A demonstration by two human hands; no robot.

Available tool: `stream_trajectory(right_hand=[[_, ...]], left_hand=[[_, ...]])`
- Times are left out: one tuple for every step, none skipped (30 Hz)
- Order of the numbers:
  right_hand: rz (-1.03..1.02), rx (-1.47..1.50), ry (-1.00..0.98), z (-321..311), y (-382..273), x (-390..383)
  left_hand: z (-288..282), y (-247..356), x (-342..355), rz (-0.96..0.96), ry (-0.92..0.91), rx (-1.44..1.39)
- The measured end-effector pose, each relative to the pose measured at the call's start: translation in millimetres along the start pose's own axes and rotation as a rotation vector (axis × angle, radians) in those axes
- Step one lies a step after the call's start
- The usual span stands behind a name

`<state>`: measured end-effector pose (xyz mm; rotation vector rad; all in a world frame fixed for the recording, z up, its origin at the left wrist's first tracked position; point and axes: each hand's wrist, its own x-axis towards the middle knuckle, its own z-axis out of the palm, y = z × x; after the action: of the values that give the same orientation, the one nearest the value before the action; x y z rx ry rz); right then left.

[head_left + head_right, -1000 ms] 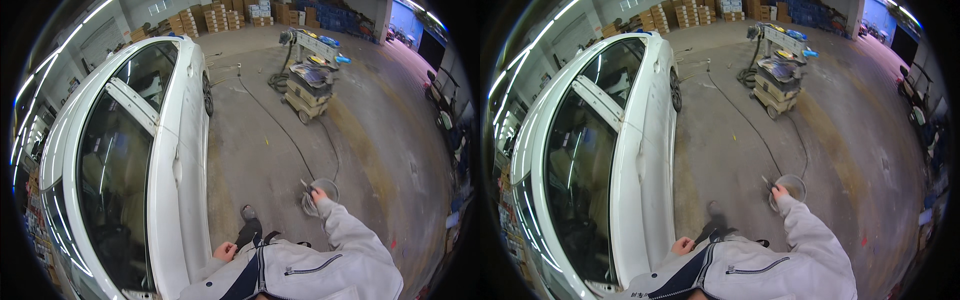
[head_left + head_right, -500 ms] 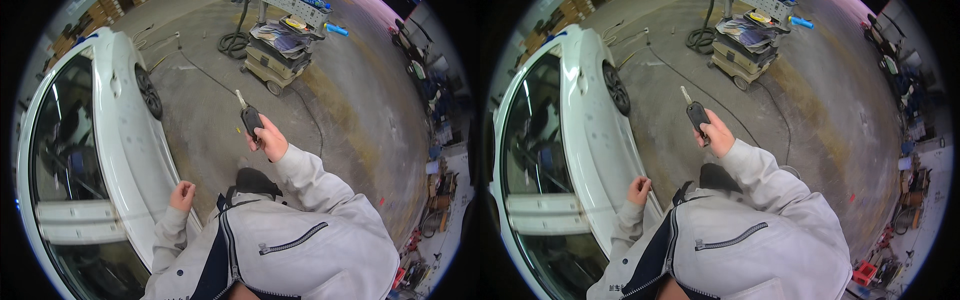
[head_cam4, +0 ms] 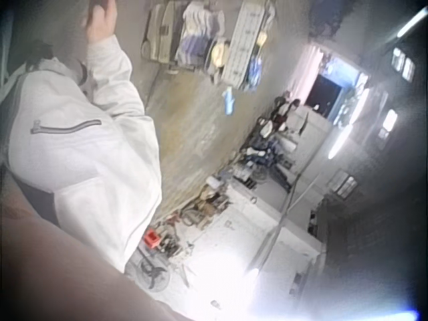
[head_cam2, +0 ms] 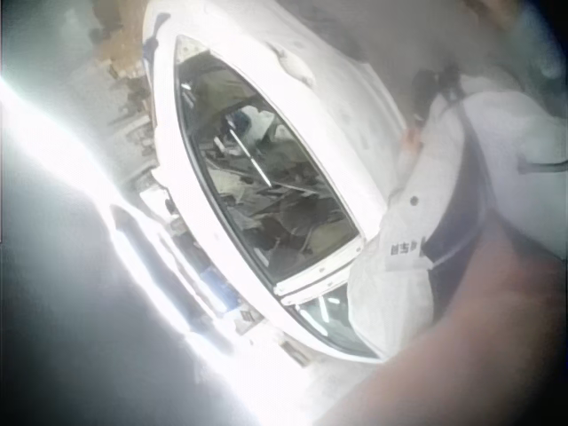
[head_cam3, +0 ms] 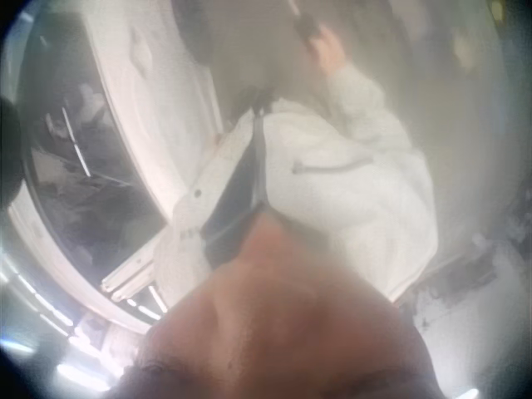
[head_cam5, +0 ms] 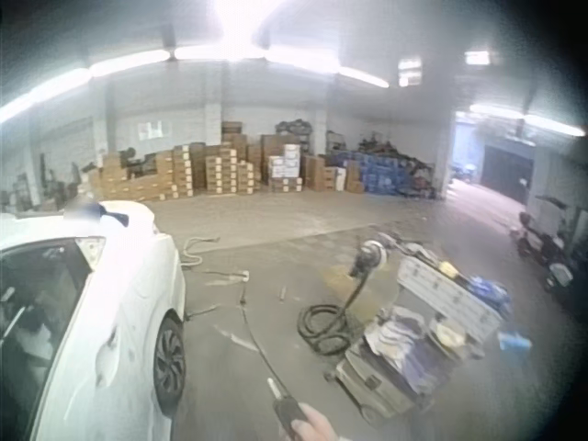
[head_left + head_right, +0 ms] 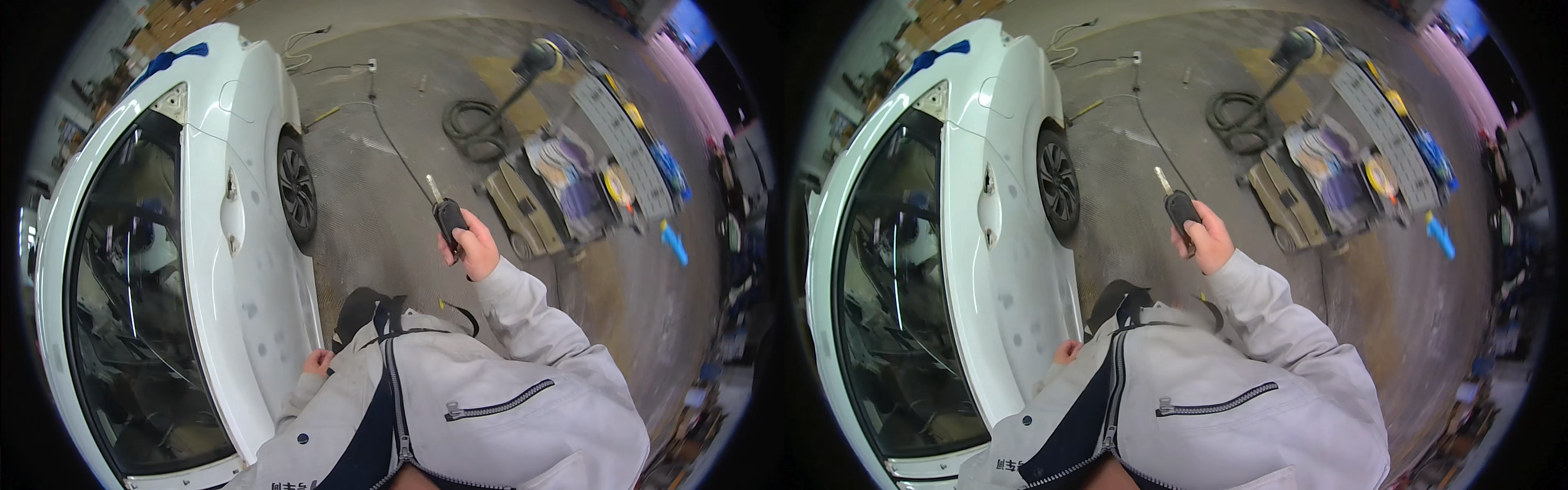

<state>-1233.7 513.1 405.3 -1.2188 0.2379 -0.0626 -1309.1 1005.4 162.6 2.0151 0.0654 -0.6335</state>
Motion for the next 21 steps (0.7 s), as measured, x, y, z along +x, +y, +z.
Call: stream_trajectory(right_hand=[[0.033,0.032,-0.017,1,1,34],[0.036,0.012,-0.039,2,3,67],[0.036,-0.006,-0.061,0,5,105],[0.029,-0.024,-0.081,0,7,140],[0.044,-0.02,-0.067,-1,8,177],[0.058,-0.017,-0.053,0,10,212],[0.077,-0.009,-0.039,1,12,245],[0.089,-0.031,-0.027,3,11,280],[0.104,-0.053,-0.009,3,9,314],[0.164,-0.097,0.044,2,4,348],[0.153,-0.111,0.095,1,-1,378],[0.099,-0.107,0.086,-5,-8,404],[0.091,-0.107,0.126,-12,-16,429],[0.089,-0.098,0.171,-19,-23,453],[0.086,-0.089,0.18,-29,-31,474],[0.052,-0.086,0.202,-40,-34,492],[0.077,-0.067,0.249,-51,-37,510],[0.113,-0.049,0.326,-61,-35,526],[0.151,0.028,0.345,-72,-34,543],[0.192,0.014,0.461,-81,-30,557],[0.179,0.063,0.46,-91,-26,572]], left_hand=[[2,8,21,-0.047,0.074,-0.105],[2,19,43,-0.088,0.145,-0.208],[1,32,70,-0.107,0.227,-0.295],[-3,47,97,-0.134,0.237,-0.324],[-8,64,132,-0.132,0.258,-0.338],[-15,83,170,-0.09,0.285,-0.352],[-24,103,209,-0.056,0.294,-0.291],[-39,127,251,0.015,0.303,-0.223],[-54,155,290,0.03,0.301,-0.145],[-70,187,333,0.167,0.327,-0.073],[-84,223,373,0.194,0.334,0.012],[-99,261,412,0.268,0.321,0.005],[-116,303,451,0.291,0.292,0.009],[-133,347,489,0.332,0.262,-0.003],[-149,390,523,0.348,0.22,-0.024],[-163,431,560,0.48,0.222,0.023],[-178,471,596,0.598,0.214,0.066],[-192,505,628,0.674,0.246,0.17],[-210,537,665,0.756,0.283,0.274],[-234,566,704,0.843,0.369,0.434],[-260,591,745,0.948,0.472,0.593]])
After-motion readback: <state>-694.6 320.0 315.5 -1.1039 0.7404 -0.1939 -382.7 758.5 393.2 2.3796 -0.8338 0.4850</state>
